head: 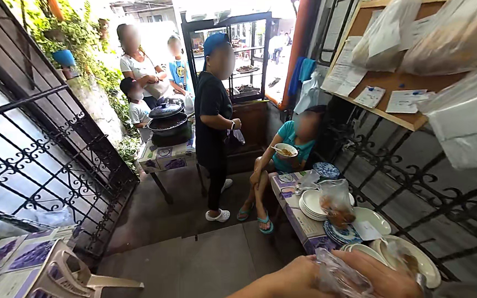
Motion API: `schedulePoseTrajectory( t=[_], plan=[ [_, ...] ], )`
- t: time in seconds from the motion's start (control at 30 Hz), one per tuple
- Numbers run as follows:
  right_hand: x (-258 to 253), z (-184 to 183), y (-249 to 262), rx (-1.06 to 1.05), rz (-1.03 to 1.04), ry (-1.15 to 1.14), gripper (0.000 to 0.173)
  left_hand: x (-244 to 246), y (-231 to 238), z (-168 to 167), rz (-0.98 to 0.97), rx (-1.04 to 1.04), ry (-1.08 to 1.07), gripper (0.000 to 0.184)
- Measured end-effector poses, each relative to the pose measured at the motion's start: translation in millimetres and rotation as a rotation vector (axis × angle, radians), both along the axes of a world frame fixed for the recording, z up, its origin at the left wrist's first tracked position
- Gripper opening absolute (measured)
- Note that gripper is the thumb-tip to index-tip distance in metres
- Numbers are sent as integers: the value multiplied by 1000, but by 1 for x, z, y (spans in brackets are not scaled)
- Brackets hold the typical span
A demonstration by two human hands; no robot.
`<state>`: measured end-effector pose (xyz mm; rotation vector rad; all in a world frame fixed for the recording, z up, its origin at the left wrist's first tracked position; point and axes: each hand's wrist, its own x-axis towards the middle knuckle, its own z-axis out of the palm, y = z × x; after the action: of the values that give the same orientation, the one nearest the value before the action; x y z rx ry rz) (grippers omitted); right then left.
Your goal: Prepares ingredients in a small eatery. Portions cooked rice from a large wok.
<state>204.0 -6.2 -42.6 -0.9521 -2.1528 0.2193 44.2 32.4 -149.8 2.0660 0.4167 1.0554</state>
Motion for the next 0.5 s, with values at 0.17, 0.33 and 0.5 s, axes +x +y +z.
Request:
schedulePoseTrajectory(
  t=[0.17, 0.33, 0.5],
  plan=[
    [-1, 2, 1, 0, 14, 9, 23, -1, -1, 2, 39, 15, -4, 20],
    [-3, 4, 0, -1, 38, 11, 23, -3, -6, 6, 85, 8, -6, 20],
    [-6, 6, -1, 31, 46, 6, 23, -5, -8, 7, 85, 19, -3, 20]
  ],
)
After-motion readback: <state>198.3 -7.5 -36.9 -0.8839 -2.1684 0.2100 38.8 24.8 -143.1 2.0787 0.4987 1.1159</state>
